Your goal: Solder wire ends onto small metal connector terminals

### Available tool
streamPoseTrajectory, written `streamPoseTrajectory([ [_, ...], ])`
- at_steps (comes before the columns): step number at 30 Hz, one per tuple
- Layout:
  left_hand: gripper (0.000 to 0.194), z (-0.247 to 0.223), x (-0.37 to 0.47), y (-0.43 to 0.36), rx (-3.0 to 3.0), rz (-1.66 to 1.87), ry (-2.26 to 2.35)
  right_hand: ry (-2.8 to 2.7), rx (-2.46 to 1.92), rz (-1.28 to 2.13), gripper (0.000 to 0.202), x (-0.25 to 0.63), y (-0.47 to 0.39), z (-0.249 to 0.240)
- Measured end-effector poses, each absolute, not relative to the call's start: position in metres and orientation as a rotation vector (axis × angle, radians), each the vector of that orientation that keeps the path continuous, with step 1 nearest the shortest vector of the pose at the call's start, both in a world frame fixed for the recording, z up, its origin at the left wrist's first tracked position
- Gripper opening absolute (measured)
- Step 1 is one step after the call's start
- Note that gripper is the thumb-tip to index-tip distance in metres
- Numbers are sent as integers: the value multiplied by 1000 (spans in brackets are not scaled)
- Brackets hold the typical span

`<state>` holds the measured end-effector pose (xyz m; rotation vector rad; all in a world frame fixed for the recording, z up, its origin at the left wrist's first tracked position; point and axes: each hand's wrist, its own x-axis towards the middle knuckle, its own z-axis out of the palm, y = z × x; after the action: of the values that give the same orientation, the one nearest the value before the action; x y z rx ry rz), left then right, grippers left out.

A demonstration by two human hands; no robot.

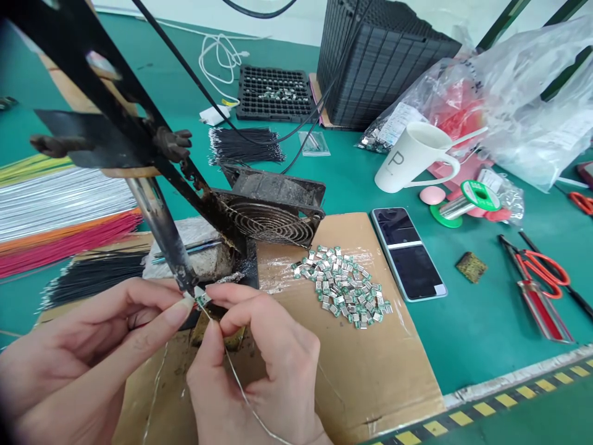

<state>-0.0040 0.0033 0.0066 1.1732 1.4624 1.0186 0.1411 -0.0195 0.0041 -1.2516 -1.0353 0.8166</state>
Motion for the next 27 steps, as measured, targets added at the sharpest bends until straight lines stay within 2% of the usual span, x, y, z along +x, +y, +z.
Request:
streamPoseTrajectory([
  [27,21,7,-4,7,1088,1044,1447,-1035,-1213,778,31,141,-15,9],
])
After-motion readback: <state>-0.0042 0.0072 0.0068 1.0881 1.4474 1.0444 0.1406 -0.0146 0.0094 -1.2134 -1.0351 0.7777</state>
